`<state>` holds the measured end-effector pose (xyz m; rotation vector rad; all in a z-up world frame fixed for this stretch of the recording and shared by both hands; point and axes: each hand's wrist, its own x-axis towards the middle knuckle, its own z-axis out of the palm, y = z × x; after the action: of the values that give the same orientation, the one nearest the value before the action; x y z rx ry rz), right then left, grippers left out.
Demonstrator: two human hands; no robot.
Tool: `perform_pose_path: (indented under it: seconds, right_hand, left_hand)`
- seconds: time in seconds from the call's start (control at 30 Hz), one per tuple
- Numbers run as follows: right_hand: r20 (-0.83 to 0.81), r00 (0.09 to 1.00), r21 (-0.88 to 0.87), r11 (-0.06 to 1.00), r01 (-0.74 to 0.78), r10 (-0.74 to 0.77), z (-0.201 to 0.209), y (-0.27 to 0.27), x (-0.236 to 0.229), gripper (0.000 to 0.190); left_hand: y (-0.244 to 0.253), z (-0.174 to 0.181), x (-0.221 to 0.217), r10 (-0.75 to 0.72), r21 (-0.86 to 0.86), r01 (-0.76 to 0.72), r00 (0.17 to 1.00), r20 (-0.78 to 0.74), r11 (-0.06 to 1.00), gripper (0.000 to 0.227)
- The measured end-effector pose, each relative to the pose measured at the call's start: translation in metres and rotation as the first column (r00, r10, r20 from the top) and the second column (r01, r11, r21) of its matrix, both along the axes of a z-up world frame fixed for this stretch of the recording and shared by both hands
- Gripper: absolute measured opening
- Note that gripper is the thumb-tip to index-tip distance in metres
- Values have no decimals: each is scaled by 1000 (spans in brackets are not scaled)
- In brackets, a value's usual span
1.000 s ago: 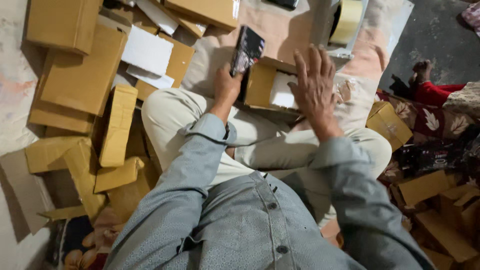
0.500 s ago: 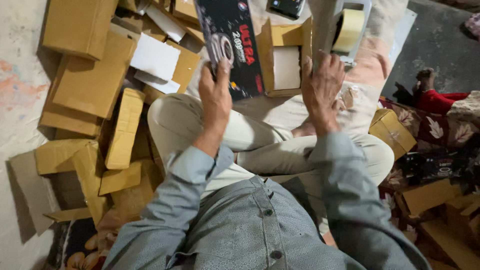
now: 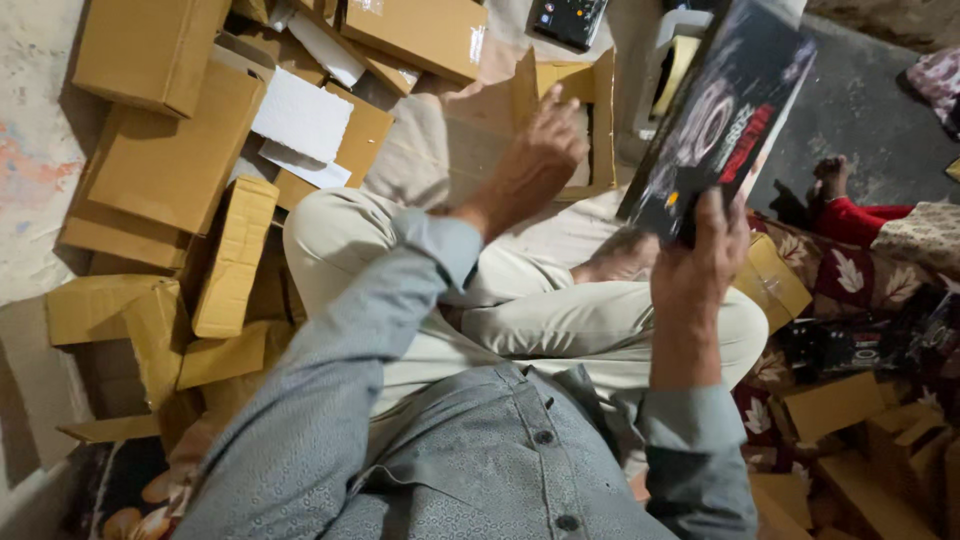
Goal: The person packs smartwatch boxes into cardboard shipping boxes. They place foam padding inside the boxes, insert the product, close the flaps, and seal the boxes with packing tape using a handheld dispenser.
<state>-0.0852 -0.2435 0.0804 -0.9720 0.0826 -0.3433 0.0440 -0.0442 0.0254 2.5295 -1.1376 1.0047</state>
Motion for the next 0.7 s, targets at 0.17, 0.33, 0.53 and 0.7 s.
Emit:
perform_pose_path:
  seconds: [0.17,0.33,0.53,0.7]
  right_hand:
    - [184,953,154,950,-271,242,-45,29,110,35]
    - [-98,964,25,969,-247,248,-97,38,146,33]
    - [-285,929,-47,964,-261,238,-108,6,84,40]
    - [-347,930,-185,964,-192,119,-109,11,77,43]
  left_hand:
    - [4,-41,6,-46,372,101,987,-153,923,16]
    - [8,-91,22,182,463,162,770,-612,871,15]
    - [16,-161,73,219,234,-102,804,-554,967,33]
    - [17,-166,107,124,144,-45,784,-609,989,30]
